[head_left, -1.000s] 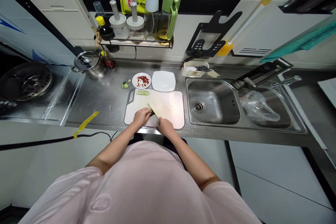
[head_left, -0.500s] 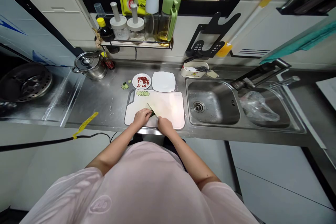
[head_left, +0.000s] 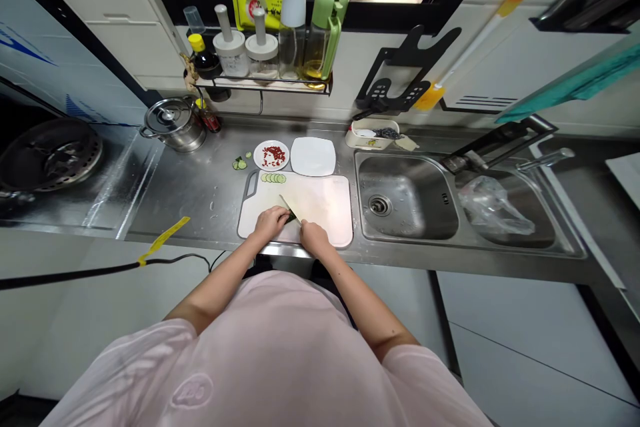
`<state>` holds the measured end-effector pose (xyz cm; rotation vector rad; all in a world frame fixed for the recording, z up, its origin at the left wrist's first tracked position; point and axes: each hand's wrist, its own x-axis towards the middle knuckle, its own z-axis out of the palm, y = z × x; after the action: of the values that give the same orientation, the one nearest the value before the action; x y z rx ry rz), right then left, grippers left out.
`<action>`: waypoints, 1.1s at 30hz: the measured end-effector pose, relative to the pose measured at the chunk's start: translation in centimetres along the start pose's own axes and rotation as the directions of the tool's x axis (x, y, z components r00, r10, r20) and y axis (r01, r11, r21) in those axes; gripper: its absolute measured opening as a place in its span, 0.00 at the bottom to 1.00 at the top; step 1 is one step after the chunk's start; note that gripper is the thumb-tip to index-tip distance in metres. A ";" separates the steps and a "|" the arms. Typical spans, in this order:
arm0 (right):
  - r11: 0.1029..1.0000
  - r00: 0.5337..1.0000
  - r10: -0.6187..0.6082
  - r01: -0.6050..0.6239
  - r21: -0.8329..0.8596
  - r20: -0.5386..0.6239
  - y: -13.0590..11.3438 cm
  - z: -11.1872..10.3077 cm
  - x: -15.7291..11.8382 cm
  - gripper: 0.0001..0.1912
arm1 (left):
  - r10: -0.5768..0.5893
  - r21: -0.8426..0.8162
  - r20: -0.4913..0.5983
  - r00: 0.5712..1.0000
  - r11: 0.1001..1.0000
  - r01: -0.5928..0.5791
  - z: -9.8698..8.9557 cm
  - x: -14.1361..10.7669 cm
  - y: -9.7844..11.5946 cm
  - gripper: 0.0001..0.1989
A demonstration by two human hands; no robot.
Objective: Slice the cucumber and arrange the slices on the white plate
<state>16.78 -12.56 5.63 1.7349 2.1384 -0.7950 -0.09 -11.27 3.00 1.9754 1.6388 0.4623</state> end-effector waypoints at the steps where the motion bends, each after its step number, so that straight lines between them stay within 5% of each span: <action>1: 1.000 1.000 -0.003 0.003 0.000 0.006 0.2 0.1 -0.2 0.13 | 0.003 -0.005 -0.003 1.000 1.000 -0.003 0.0 0.0 -0.1 0.11; 16: 0.999 0.998 0.041 -0.042 0.012 0.037 2.5 1.0 -3.4 0.13 | -0.003 -0.034 -0.002 1.000 0.999 0.003 0.0 0.4 -0.5 0.11; 33: 0.994 0.988 0.103 -0.097 0.057 -0.118 3.5 0.3 -3.9 0.17 | -0.022 0.038 0.001 1.000 0.999 0.021 -1.1 1.3 -1.0 0.13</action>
<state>21.03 -15.41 6.64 1.9460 2.1033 -0.7426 -1.23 -9.63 3.23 1.9832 1.6779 0.4239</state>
